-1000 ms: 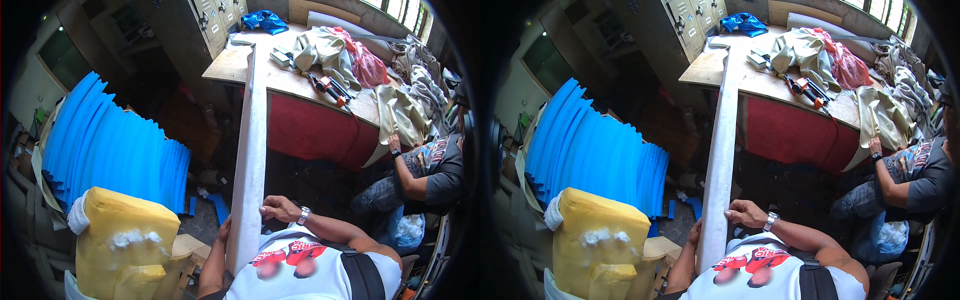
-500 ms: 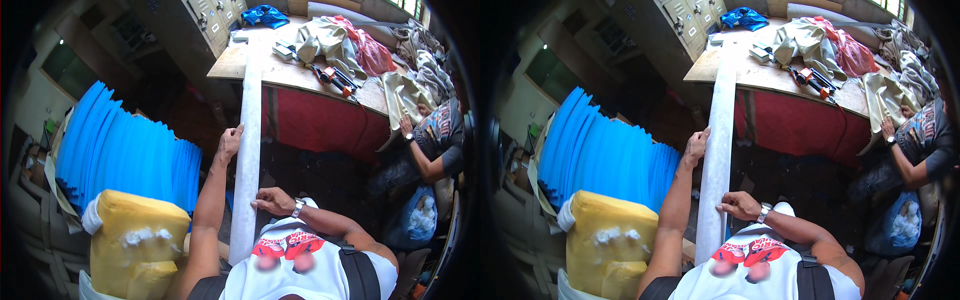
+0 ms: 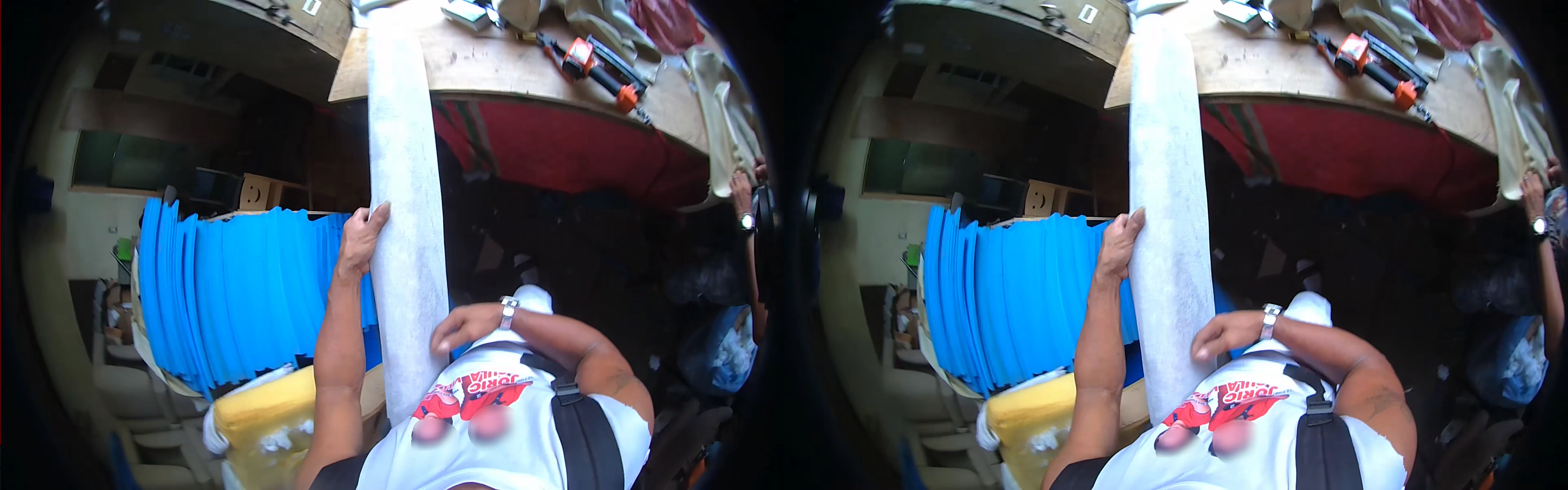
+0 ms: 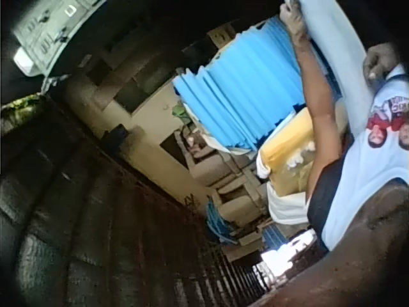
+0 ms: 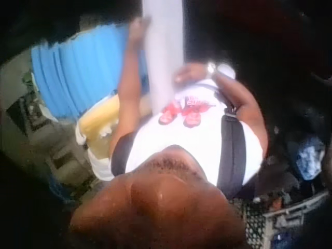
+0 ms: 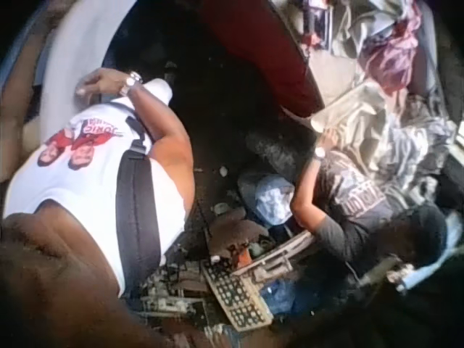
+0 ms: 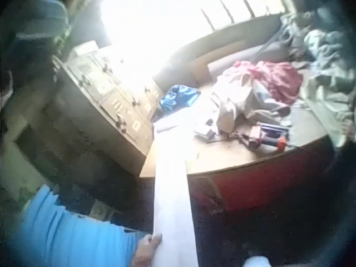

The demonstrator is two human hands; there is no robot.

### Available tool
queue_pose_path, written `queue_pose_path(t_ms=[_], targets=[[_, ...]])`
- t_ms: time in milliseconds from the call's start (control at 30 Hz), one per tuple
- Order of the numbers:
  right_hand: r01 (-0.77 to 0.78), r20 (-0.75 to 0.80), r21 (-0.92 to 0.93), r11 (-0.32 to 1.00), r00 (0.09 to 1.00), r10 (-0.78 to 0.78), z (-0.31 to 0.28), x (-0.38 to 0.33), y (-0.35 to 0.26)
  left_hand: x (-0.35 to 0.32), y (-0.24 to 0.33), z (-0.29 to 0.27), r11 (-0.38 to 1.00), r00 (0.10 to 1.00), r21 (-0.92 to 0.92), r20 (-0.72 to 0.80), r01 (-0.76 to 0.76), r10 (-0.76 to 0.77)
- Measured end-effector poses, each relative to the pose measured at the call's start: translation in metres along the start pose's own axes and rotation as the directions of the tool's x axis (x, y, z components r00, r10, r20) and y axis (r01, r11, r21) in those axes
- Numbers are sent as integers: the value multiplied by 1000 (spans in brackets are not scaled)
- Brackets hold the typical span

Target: Stapling foam padding and fabric to a curved wooden frame for furniture assembly.

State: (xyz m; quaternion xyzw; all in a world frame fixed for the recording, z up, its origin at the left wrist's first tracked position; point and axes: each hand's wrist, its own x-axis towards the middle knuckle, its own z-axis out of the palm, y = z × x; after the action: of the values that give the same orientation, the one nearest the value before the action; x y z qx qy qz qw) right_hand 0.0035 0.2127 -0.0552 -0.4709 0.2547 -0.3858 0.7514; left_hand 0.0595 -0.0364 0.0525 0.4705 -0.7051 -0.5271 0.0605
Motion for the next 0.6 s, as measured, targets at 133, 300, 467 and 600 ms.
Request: queue_pose_path(t_ms=[133,300,467,600], targets=[[-6,-538,-31,999,843,-12,-126,1,34,35,-20,3,990,999,-135,-20,-36,34],[225,-837,320,920,522,164,-243,51,44,64,-11,7,985,991,-172,-135,-33,10],[472,-804,545,693,529,272,-302,112,41,77,-15,5,947,996,-319,-90,-33,4],[639,-882,461,616,408,237,-298,151,2,97,-17,-19,938,993,-331,-85,-107,83]])
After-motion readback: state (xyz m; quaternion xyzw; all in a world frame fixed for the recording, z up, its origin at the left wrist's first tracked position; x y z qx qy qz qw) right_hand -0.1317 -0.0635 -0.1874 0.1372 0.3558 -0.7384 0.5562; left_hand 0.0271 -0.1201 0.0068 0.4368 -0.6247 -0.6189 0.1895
